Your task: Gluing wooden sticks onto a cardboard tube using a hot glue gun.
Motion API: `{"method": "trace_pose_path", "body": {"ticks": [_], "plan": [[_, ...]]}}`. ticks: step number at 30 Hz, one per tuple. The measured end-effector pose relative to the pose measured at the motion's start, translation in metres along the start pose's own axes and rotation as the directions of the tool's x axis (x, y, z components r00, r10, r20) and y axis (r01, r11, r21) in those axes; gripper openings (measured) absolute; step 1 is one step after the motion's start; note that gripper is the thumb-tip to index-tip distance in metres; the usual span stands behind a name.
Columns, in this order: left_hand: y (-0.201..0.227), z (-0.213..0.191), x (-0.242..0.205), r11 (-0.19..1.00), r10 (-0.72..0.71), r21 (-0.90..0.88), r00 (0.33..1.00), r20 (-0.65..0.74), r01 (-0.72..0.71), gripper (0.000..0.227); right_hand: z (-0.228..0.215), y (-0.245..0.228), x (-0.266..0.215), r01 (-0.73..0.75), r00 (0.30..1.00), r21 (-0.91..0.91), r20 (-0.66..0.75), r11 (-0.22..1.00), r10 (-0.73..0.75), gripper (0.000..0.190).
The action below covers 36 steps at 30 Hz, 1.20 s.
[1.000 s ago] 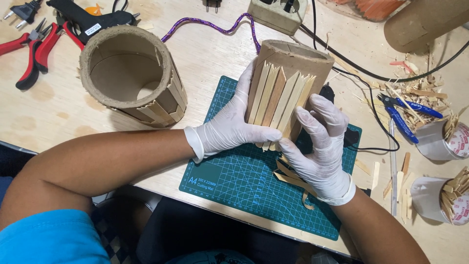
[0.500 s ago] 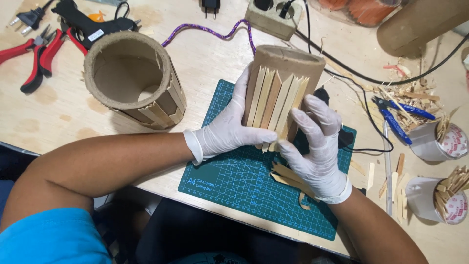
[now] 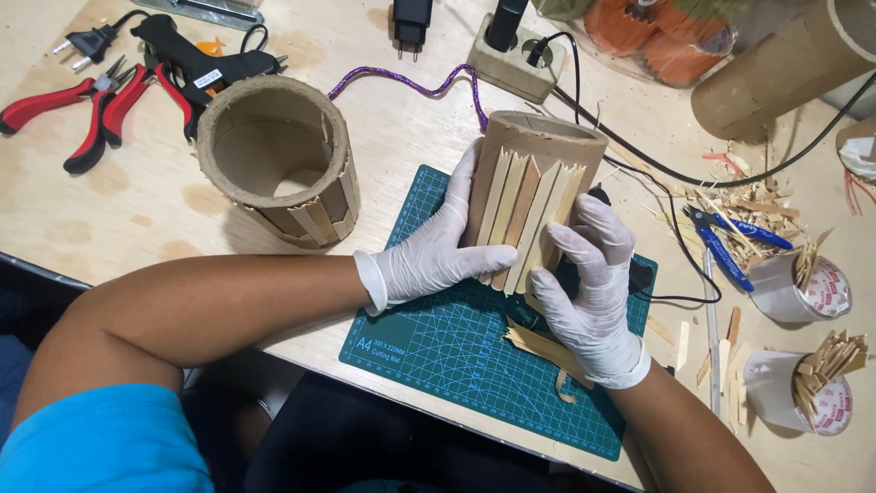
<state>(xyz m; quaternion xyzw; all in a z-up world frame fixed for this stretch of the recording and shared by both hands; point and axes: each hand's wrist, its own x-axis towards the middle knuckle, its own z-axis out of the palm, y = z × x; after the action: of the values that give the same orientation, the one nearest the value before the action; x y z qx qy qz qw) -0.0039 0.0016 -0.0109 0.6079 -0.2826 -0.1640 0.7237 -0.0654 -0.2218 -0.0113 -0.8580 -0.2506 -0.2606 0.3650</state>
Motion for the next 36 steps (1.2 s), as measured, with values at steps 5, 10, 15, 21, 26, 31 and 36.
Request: {"method": "trace_pose_path", "body": {"ticks": [5,10,15,21,26,31,36], "plan": [[0.001,-0.001,0.000,1.000,-0.002,0.009,1.000,0.000,0.002,0.121,0.000,0.000,0.001,-0.002,1.000,-0.015,0.005,1.000,0.002,0.047],[0.006,0.000,0.001,1.000,-0.021,-0.007,1.000,-0.010,0.020,0.121,0.001,-0.002,0.004,0.029,1.000,-0.026,0.002,0.999,-0.029,0.049],[0.007,0.003,0.001,0.993,-0.059,-0.103,0.998,-0.025,0.056,0.124,0.001,-0.002,0.002,0.077,0.997,-0.101,0.007,0.992,-0.077,0.052],[-0.005,-0.003,0.009,0.995,-0.066,-0.081,0.992,-0.106,0.058,0.133,-0.006,-0.001,0.002,0.159,0.987,-0.080,0.042,0.984,-0.156,0.056],[0.028,0.013,0.006,0.995,-0.090,0.019,0.988,-0.128,0.093,0.130,0.005,-0.002,-0.006,0.148,0.989,-0.076,-0.017,0.986,-0.150,0.049],[0.037,0.019,0.007,0.953,-0.282,0.022,0.914,-0.293,0.301,0.134,-0.030,0.001,0.019,0.240,0.970,0.011,-0.030,0.971,-0.240,0.036],[0.041,0.023,0.001,0.995,-0.055,0.070,0.982,-0.180,0.068,0.138,-0.090,-0.006,0.061,-0.332,0.676,-0.733,0.254,0.594,0.691,0.046]]}}
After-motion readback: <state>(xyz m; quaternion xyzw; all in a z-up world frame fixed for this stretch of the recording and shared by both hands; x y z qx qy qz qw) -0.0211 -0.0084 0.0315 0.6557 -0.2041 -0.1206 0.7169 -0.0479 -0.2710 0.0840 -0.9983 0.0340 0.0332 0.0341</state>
